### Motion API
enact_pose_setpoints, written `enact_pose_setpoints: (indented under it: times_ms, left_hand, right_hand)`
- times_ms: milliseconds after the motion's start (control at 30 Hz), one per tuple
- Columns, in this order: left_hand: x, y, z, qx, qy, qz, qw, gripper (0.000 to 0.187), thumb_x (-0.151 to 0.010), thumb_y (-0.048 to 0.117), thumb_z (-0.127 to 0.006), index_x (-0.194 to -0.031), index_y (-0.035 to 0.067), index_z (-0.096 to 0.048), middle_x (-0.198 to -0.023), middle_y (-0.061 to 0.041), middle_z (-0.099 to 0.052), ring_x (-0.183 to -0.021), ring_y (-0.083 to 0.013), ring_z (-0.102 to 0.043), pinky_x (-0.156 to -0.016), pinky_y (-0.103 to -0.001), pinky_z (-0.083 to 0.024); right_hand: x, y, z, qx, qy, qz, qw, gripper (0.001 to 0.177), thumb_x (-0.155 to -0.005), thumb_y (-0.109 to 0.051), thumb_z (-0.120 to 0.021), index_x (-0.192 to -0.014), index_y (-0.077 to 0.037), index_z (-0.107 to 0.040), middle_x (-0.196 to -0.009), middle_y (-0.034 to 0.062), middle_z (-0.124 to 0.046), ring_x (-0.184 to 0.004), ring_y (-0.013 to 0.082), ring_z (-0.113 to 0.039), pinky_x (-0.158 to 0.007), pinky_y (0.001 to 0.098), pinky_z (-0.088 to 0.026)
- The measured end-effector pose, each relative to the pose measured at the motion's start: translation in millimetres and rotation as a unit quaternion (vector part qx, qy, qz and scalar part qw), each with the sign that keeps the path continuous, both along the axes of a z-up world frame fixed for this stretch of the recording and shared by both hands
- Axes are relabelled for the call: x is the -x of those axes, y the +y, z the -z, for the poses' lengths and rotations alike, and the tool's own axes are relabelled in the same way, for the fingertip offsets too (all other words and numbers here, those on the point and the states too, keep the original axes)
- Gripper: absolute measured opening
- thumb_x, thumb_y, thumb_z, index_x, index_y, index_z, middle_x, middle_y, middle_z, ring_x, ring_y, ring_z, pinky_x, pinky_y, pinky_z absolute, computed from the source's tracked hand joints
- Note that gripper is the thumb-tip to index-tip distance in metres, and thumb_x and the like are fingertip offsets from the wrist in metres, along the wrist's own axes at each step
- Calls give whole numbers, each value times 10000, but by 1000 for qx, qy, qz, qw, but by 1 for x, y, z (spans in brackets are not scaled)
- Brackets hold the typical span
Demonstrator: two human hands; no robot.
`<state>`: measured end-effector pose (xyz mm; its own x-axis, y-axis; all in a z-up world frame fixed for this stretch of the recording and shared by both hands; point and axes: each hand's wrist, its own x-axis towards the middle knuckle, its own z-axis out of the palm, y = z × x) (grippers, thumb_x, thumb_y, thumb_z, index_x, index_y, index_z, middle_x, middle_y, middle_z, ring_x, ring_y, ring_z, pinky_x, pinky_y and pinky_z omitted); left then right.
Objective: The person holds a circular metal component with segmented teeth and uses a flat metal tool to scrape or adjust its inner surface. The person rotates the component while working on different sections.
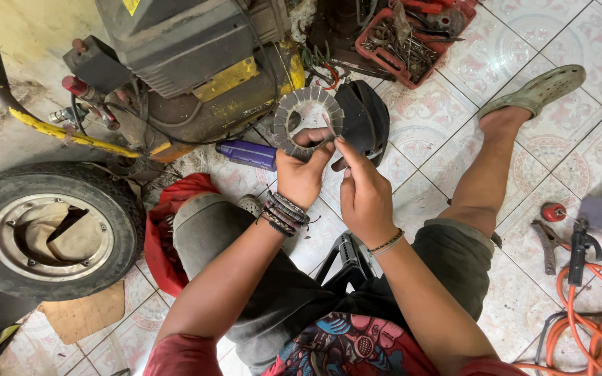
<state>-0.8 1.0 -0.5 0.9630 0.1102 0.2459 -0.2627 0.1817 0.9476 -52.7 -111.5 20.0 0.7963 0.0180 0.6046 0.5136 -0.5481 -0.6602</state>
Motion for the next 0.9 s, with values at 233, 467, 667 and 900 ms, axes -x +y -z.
enact_pose_setpoints:
  times_ms: [233, 467, 667, 900]
  left_hand:
    - [-6, 3, 3, 12, 2, -10, 1000, 123, -764, -1, -682, -882, 27, -703, -731, -22, -641, -738, -55, -520, -671, -229, -467]
    - [-5, 2, -5, 12, -11, -6, 1000, 117, -778, -7, -674, -888, 20, -699, -730, -48, -650, -771, -60, -514, -662, -240, -478]
    - [-1, -1, -7, 10, -4, -1, 1000, 114, -771, -5, -673, -876, 29, -700, -695, -23, -628, -726, -48, -496, -615, -223, -459]
    - [-3, 1, -8, 17, -14, -8, 1000, 117, -769, -8, -667, -873, 35, -700, -661, -3, -605, -695, -33, -495, -583, -196, -430]
  right_hand:
    - [2, -5, 18, -1, 20, -17, 1000, 444, -896, 13, -381, -1313, -56, -516, -850, 85, -654, -774, 322, -642, -641, 384, -534]
    - [1, -4, 11, 7, 6, -9, 1000, 434, -906, 6, -380, -1310, -61, -525, -857, 76, -650, -783, 262, -651, -672, 363, -530]
    - [1, -3, 5, 6, 6, -9, 1000, 434, -904, 15, -377, -1304, -53, -529, -869, 87, -651, -801, 266, -653, -688, 367, -533]
    - [2, -4, 17, 7, 9, -11, 1000, 429, -906, 8, -388, -1306, -56, -529, -856, 76, -651, -785, 271, -650, -674, 369, -531]
